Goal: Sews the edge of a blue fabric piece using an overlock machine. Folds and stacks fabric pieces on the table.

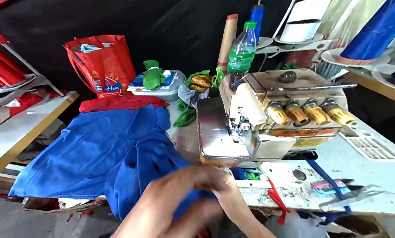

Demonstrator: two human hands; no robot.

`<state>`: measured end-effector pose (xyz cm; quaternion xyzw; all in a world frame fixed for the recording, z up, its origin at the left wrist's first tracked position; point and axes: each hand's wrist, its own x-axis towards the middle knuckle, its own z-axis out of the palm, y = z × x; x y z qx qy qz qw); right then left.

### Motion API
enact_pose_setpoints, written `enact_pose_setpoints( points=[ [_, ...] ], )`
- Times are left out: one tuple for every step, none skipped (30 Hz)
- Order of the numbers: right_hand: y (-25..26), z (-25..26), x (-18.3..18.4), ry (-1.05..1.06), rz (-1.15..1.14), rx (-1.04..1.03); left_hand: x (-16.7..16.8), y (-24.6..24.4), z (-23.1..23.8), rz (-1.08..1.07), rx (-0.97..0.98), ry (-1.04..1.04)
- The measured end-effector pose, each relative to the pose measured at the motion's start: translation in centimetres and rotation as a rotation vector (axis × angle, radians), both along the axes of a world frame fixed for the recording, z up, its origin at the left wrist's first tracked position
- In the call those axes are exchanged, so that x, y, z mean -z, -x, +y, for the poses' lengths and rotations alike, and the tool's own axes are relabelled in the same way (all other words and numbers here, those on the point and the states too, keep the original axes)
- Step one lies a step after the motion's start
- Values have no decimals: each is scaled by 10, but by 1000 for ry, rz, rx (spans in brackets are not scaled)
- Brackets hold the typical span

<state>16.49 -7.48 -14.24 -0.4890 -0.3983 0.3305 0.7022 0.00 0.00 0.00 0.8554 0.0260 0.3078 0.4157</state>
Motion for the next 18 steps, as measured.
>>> enact_pose_setpoints(
  points=[
    [0,0,0,-7,-18,3,29,-8,16,14,-68,-105],
    [0,1,-1,-20,-44,4,51,-14,28,34,-132,-173],
    [0,1,-3,-34,-64,5,65,-18,37,71,-149,-200],
    [-1,2,-7,-43,-86,10,71,-20,46,114,-132,-208],
    [-1,3,-11,-44,-107,24,73,-22,54,156,-103,-215],
    [-2,3,-16,-39,-123,42,71,-24,60,200,-66,-231],
    [-3,3,-21,-30,-132,61,69,-27,66,234,-22,-260],
    [-5,3,-26,-21,-141,82,66,-31,71,252,21,-292],
    [-7,3,-30,-12,-149,103,62,-33,75,258,56,-312],
    [-9,3,-34,3,-159,120,59,-36,78,256,91,-311],
    [-11,1,-38,15,-161,131,55,-39,79,256,128,-280],
    [-13,0,-42,29,-155,139,50,-42,79,260,150,-244],
    [-15,-2,-46,41,-149,152,46,-45,78,273,152,-214],
    [-17,-4,-50,54,-144,169,43,-48,75,288,141,-190],
    [-19,-7,-53,61,-134,183,40,-51,71,302,126,-158],
    [-20,-8,-56,59,-121,197,38,-54,67,309,118,-115],
    [-21,-8,-58,48,-109,211,38,-58,64,304,111,-75],
    [-22,-9,-59,36,-95,223,38,-61,60,297,98,-44]
  ],
)
